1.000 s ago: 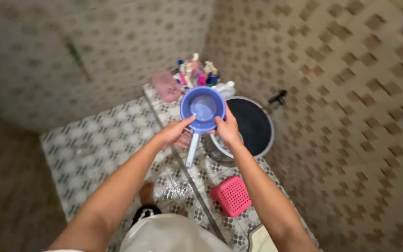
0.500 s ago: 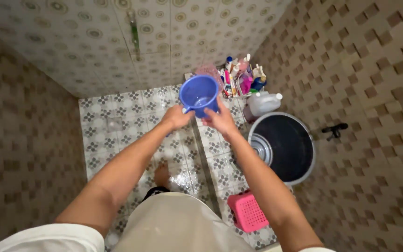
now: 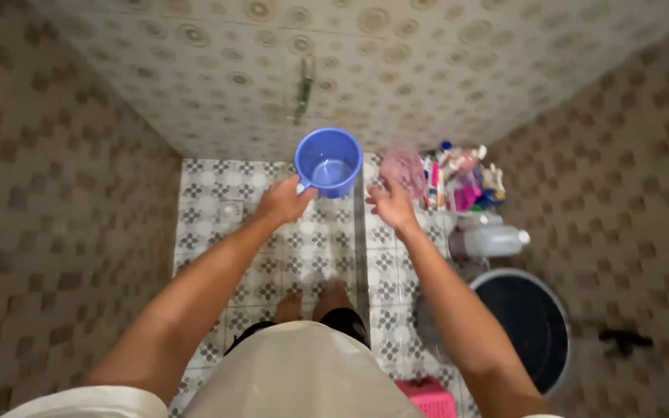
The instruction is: The person fills a large grey bucket with water from a wall tap, then empties it. They then fill a blue plastic cup with water and scrub it with a pink brush. The person is barefoot in a tiled bathroom.
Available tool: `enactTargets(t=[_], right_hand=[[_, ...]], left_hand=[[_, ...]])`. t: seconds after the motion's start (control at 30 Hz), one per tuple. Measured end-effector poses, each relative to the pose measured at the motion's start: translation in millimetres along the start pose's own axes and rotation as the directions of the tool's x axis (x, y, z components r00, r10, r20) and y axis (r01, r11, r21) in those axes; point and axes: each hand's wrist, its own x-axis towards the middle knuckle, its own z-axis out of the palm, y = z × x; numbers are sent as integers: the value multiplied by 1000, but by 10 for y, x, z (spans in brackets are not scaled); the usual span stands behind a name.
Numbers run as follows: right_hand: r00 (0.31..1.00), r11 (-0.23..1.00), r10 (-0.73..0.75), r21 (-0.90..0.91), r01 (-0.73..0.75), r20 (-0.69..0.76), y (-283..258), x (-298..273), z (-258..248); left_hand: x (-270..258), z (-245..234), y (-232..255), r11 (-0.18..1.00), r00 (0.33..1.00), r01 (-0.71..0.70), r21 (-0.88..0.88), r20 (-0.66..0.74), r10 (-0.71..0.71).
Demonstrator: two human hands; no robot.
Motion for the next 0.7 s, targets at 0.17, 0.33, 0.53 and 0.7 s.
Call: enactTargets(t=[0.17, 0.33, 0.53, 0.7], right_hand=[[988, 994, -93, -43, 99, 122, -392, 885, 342], [972, 987, -124, -71, 141, 201, -574, 1894, 730], [964, 1000, 1, 29, -9, 267, -428, 3132, 1162], [933, 918, 149, 304, -254, 327, -442, 3637, 1439]], left_hand=[[173, -393, -185, 994, 982, 101, 30, -163, -95], [485, -560, -390, 979, 963, 199, 36, -193, -189], [656, -749, -315, 962, 950, 272, -32, -152, -274], [1135, -531, -536, 947, 940, 314, -69, -118, -321]])
